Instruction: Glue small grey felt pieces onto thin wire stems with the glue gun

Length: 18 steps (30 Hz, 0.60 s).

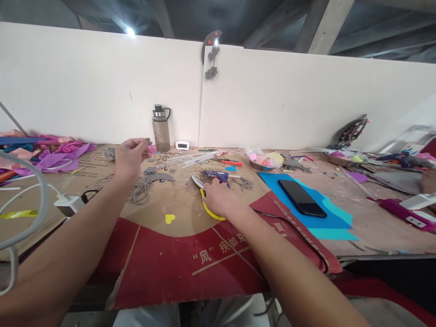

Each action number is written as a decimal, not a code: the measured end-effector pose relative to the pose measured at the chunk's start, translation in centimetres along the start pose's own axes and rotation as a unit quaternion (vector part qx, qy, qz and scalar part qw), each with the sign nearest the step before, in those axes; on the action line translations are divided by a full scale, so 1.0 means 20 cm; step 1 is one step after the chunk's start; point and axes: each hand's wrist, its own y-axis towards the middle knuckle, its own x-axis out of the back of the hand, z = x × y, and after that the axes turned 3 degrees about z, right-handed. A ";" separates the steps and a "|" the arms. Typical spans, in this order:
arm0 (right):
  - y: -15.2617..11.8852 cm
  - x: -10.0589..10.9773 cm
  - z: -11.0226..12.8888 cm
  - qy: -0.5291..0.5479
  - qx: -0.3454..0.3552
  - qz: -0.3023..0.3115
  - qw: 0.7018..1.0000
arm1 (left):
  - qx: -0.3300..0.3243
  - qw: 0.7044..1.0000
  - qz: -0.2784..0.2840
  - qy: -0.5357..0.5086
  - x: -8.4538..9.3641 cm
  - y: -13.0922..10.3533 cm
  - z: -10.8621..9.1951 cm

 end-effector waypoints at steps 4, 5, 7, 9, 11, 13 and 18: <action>-0.03 -0.04 -0.04 -0.006 -0.013 0.016 1.000 | -0.055 0.997 0.000 0.059 0.00 -0.02 0.00; -0.03 -0.05 -0.06 0.005 -0.013 0.020 1.000 | -0.064 0.995 0.003 0.073 0.00 -0.02 0.00; -0.03 -0.06 -0.10 0.022 -0.011 0.018 1.000 | -0.069 0.994 0.004 0.088 0.00 -0.03 -0.01; -0.02 -0.07 -0.13 0.025 -0.013 0.000 1.000 | -0.051 0.996 -0.003 0.070 0.01 -0.02 -0.02; 0.00 -0.05 -0.13 0.030 -0.016 -0.029 0.999 | -0.019 0.999 -0.017 0.023 0.01 0.00 -0.01; 0.02 -0.01 -0.13 0.064 -0.008 -0.079 0.995 | 0.009 1.000 -0.022 -0.008 0.02 0.01 0.02; 0.11 0.12 -0.06 0.199 0.040 -0.241 0.949 | 0.025 0.994 0.023 0.100 0.02 0.01 0.07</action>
